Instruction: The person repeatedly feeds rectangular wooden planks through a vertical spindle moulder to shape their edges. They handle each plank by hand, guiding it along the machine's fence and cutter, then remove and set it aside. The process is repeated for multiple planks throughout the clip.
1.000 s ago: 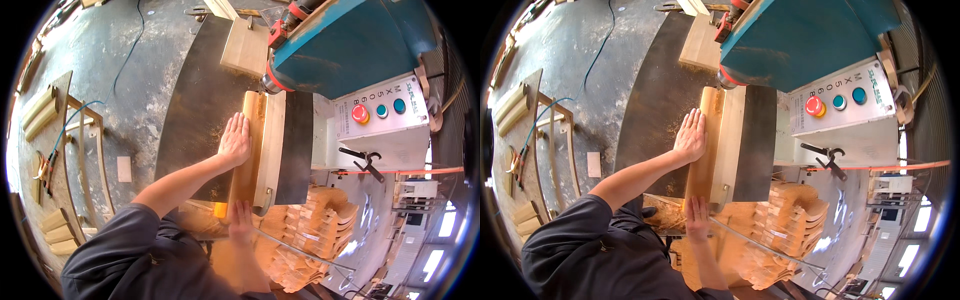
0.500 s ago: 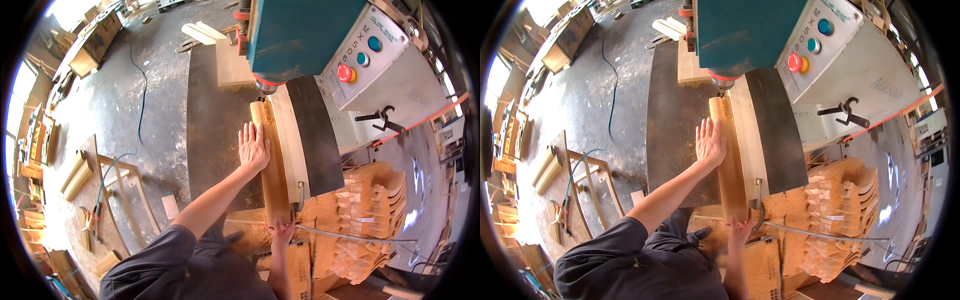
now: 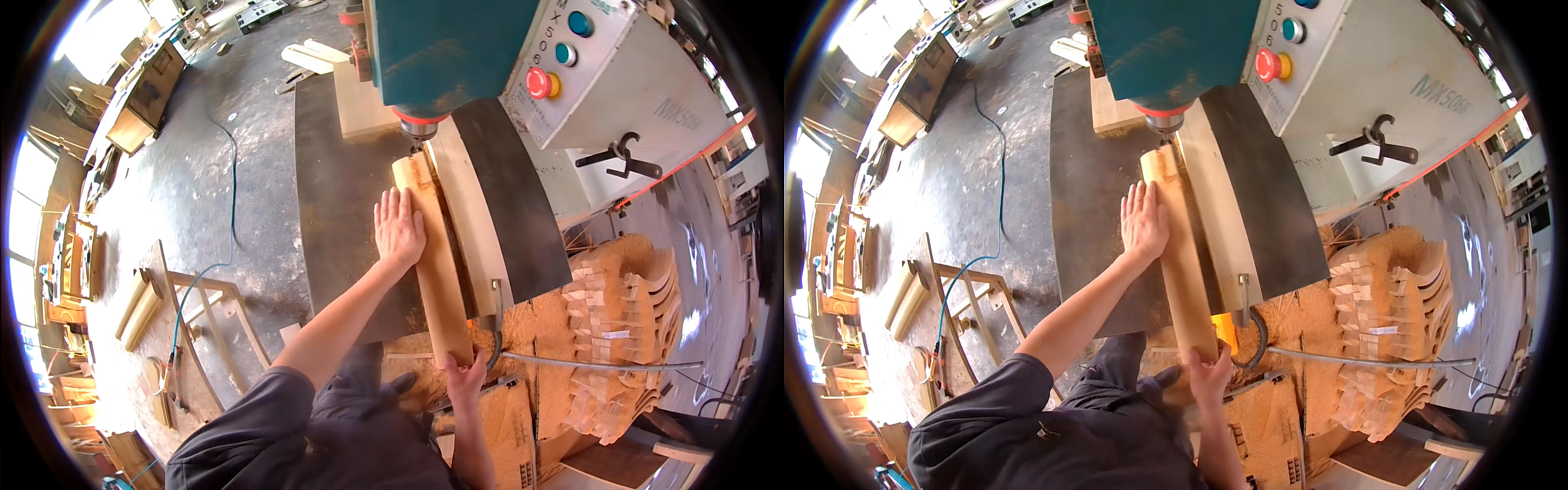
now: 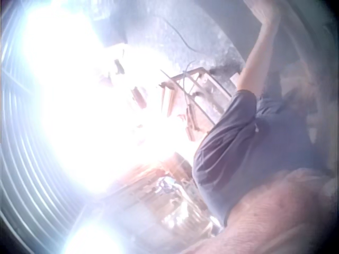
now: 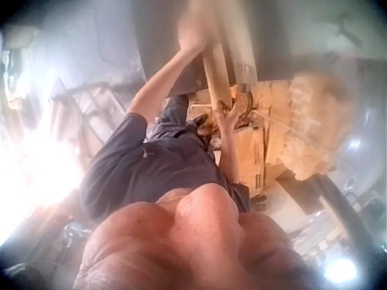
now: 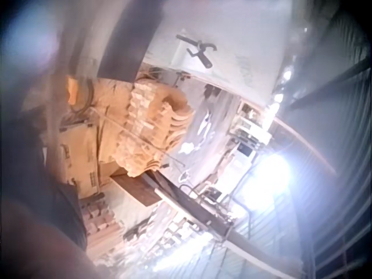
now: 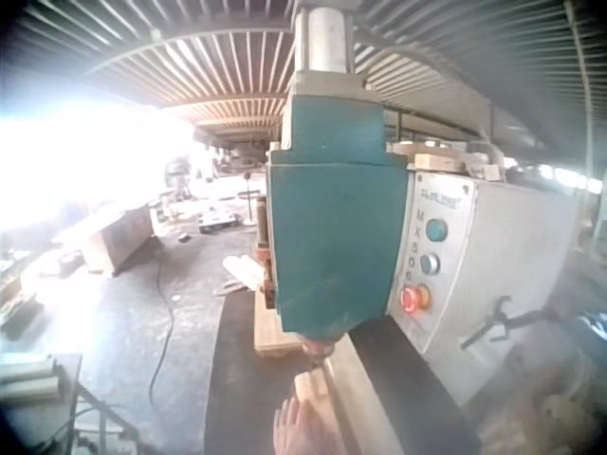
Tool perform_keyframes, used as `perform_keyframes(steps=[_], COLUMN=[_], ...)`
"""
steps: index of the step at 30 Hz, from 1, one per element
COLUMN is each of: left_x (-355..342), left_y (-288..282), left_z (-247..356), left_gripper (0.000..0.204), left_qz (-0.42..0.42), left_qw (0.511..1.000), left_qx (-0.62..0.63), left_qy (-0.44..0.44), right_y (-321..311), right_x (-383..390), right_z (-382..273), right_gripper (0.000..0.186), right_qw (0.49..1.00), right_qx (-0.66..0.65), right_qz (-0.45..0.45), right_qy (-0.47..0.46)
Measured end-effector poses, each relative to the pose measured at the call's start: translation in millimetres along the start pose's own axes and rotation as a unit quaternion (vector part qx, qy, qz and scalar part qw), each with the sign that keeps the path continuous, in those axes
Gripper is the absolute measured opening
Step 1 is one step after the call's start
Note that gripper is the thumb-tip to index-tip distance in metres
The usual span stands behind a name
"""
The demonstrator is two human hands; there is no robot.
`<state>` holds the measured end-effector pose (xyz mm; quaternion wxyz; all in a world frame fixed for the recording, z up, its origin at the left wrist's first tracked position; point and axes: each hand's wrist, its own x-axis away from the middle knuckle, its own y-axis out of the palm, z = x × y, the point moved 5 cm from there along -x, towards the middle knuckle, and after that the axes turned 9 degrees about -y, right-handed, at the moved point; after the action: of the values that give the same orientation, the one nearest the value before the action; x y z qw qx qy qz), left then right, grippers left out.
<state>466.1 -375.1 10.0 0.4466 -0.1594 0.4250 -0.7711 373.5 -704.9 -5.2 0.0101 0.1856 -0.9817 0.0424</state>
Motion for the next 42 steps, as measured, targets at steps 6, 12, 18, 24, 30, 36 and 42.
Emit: perform_keyframes(steps=[6, 12, 18, 24, 30, 36, 42], left_x=[79, 201, 246, 257, 266, 259, 190], left_y=[-43, -81, -94, -98, -100, -110, -135], left_z=[-43, -49, -15, -23, -58, -65, -95], left_gripper=[0.055, 0.045, 0.038, 0.027, 0.02, 0.037, 0.071], left_qz=[-0.081, -0.28, -0.385, -0.384, -0.415, -0.447, -0.382], left_qw=[0.949, 0.74, 0.612, 0.665, 0.637, 0.588, 0.765], left_qx=[0.282, 0.539, 0.59, 0.534, 0.523, 0.593, 0.46], left_qy=[-0.119, -0.289, -0.36, -0.353, -0.385, -0.321, -0.239], right_y=[-9, -24, -27, -29, -16, -8, 62], right_x=[32, 56, 87, 116, 141, 171, 173], right_z=[-57, -84, -80, -92, -97, -57, -43], right_gripper=[0.049, 0.028, 0.031, 0.029, 0.035, 0.056, 0.063], right_qw=[0.849, 0.773, 0.758, 0.75, 0.794, 0.991, 0.95], right_qx=[0.404, 0.443, 0.464, 0.474, 0.465, 0.118, -0.253], right_qz=[-0.082, -0.041, -0.087, -0.064, -0.1, -0.041, 0.037], right_qy=[-0.33, -0.453, -0.45, -0.457, -0.38, -0.048, 0.177])
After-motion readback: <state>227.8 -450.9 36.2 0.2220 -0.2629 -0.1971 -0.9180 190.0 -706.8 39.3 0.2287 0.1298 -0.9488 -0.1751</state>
